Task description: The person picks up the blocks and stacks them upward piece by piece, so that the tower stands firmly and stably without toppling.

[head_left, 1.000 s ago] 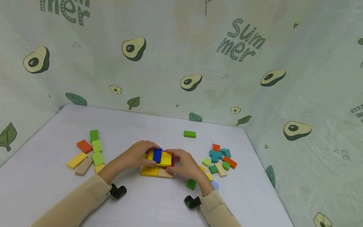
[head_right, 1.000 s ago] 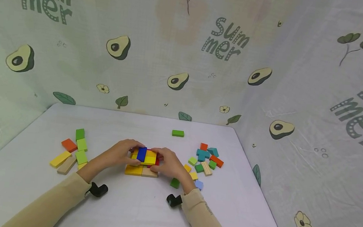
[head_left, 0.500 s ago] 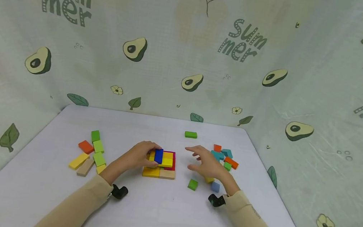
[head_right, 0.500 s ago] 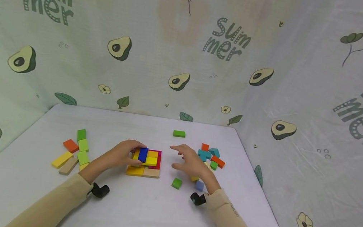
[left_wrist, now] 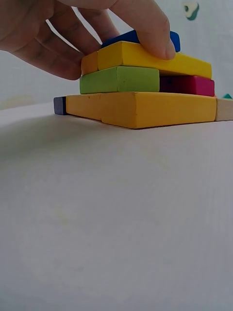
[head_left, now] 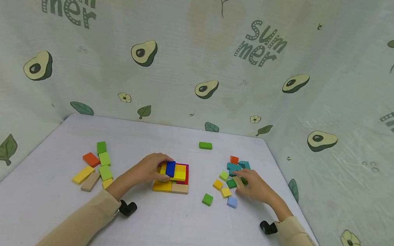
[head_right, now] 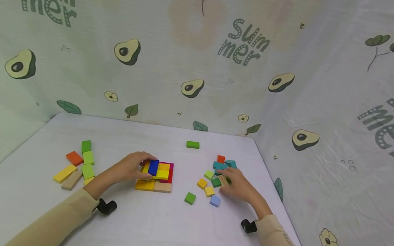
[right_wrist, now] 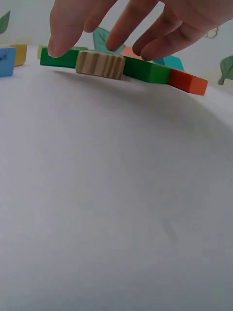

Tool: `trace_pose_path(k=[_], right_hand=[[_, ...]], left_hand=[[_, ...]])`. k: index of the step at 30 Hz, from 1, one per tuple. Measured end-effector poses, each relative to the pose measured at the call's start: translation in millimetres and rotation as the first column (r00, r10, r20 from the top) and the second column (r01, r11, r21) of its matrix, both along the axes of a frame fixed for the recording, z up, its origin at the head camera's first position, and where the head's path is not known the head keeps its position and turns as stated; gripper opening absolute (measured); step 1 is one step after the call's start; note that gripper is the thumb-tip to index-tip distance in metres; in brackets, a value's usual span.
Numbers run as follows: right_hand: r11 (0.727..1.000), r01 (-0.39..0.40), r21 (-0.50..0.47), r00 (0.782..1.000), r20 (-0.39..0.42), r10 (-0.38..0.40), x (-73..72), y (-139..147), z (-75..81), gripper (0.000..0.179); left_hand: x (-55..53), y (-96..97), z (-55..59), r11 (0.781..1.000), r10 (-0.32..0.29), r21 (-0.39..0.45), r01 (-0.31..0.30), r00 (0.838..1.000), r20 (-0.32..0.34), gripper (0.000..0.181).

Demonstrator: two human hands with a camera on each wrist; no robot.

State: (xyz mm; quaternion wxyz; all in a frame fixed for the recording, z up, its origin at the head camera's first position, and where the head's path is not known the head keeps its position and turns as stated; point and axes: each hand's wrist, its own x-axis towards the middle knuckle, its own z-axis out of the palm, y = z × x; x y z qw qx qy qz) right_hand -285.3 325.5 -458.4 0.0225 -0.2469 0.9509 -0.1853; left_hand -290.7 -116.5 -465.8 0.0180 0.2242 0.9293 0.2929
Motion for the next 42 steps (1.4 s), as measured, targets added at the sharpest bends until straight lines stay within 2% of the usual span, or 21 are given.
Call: trace_pose_path(k=[7,16,24,29,32,36,42], right_hand=[[0.997,0.002,0.071,1.000,-0.023,0.000,3.1,6,-2.6,0.056],[0.993,-0.073,0.096,0.997,-0.033,0.076,3.6,14,-1.9,0.054],[0.995,-0.047,0.082,0.999,-0.024,0.049,1.8,17,-4.9,0.052],[0.995,-0.033,0.091,0.998,-0.048,0.038,3.1,15,-3.0,0.054],[0.996,-0.044,0.076,0.995,-0.081,0.050,2.7,9,4.2,0.055],[0.998,-0.063,0.004,0.991,-0.119,0.063,3.6,-7,18.3,0.054],[0.988,-0.101,-0.113,0.990,-0.111,0.088,6.6,-52,28.3,0.056]], left_hand=[[1.2,-1.8,2.0,1.000,-0.011,0.011,0.011,1.000,-0.009,0.064],[2.0,-0.7,3.6,1.000,-0.013,0.003,0.013,1.000,-0.007,0.063],[2.0,0.1,4.9,1.000,-0.009,-0.001,0.009,1.000,0.003,0.064],[1.6,0.2,4.0,1.000,-0.007,0.001,0.007,1.000,0.004,0.063],[1.0,0.1,3.2,1.000,-0.003,0.000,0.003,1.000,0.007,0.064],[1.6,1.0,4.9,1.000,0.000,-0.002,0.000,1.000,0.014,0.063],[2.6,2.6,7.2,1.000,0.009,-0.003,-0.009,1.000,0.024,0.063]])
